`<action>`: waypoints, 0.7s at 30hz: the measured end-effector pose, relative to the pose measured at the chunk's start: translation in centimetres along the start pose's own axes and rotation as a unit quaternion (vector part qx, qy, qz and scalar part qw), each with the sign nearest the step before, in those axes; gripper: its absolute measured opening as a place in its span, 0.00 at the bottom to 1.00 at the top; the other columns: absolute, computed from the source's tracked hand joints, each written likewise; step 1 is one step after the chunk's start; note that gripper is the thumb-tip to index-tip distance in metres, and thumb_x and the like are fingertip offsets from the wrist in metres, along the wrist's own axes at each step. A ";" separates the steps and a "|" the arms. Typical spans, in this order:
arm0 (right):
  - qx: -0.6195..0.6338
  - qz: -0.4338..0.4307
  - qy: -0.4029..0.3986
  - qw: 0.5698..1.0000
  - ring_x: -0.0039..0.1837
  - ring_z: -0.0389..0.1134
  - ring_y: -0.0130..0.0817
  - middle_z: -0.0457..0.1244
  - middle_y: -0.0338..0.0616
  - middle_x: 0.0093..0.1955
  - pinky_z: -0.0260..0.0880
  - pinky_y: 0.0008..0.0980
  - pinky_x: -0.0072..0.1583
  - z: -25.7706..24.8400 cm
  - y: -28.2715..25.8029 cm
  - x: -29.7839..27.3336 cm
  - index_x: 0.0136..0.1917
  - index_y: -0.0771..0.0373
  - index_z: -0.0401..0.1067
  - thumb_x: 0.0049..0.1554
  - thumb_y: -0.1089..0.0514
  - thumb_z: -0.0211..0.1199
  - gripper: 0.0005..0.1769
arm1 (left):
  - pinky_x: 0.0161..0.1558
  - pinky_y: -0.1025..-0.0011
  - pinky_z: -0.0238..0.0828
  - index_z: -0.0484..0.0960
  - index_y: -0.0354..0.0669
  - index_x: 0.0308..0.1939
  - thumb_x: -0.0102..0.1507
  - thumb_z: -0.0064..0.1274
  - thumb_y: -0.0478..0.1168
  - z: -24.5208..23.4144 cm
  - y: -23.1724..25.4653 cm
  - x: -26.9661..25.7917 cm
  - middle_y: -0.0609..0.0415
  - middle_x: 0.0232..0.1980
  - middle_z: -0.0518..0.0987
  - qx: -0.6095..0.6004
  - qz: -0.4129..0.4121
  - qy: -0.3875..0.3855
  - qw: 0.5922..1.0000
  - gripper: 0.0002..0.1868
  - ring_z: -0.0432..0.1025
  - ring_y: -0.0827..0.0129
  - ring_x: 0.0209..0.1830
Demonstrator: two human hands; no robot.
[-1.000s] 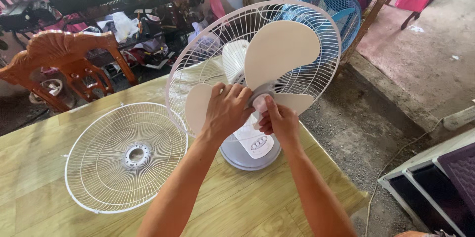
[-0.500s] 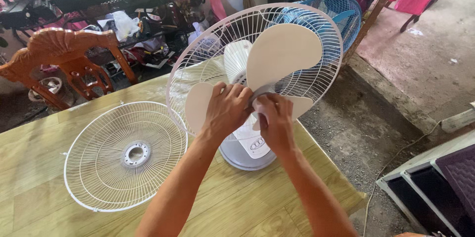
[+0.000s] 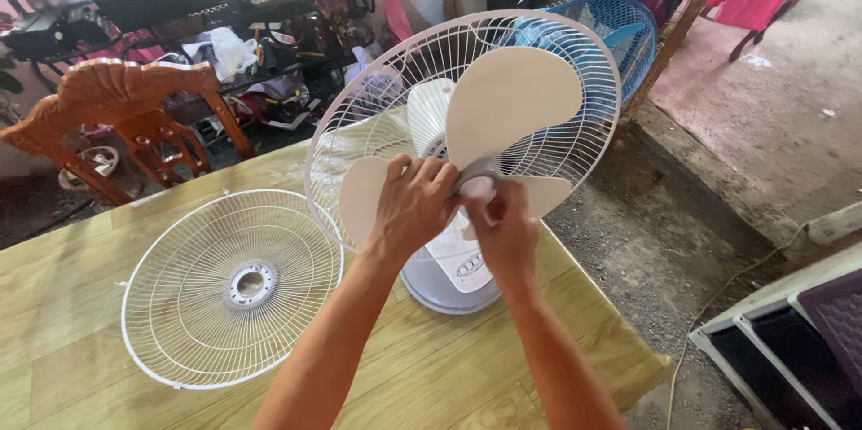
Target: The person assembles a white pedestal fan by attaching the front grille, mounting the fan blades onto the motor shaft, securing the blades with a nut, and fastening the rear grille. The person then briefly handles a separate blue fan.
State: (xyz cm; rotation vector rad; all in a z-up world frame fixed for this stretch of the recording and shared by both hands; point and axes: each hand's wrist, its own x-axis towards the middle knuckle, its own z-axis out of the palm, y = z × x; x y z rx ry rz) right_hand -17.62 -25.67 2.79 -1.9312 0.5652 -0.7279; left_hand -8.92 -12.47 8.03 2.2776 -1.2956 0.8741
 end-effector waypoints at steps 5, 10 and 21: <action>-0.258 -0.349 0.049 0.900 0.63 0.61 0.44 0.59 0.48 0.64 0.75 0.37 0.54 0.0 0.8 0.7 0.57 0.50 0.74 0.48 0.62 0.71 0.23 | 0.56 0.63 0.58 0.76 0.48 0.43 0.58 0.64 0.43 0.5 0.1 0.0 0.59 0.43 0.79 0.017 0.005 0.012 1.000 0.14 0.74 0.67 0.46; 0.163 -0.181 0.020 0.970 0.62 0.65 0.39 0.57 0.51 0.62 0.72 0.39 0.61 0.0 2.8 0.9 0.66 0.68 0.62 0.62 0.57 0.69 0.26 | 0.54 0.61 0.57 0.76 0.47 0.42 0.55 0.65 0.44 0.1 0.2 0.2 0.56 0.41 0.79 -0.004 -0.006 0.004 1.000 0.16 0.73 0.65 0.46; -0.347 -0.387 0.065 0.852 0.60 0.66 0.53 0.64 0.46 0.60 0.72 0.38 0.57 1.0 0.5 0.6 0.51 0.52 0.73 0.40 0.67 0.72 0.25 | 0.55 0.63 0.58 0.76 0.48 0.42 0.55 0.63 0.41 0.5 0.1 0.0 0.59 0.40 0.78 0.025 0.011 0.008 1.000 0.14 0.74 0.67 0.44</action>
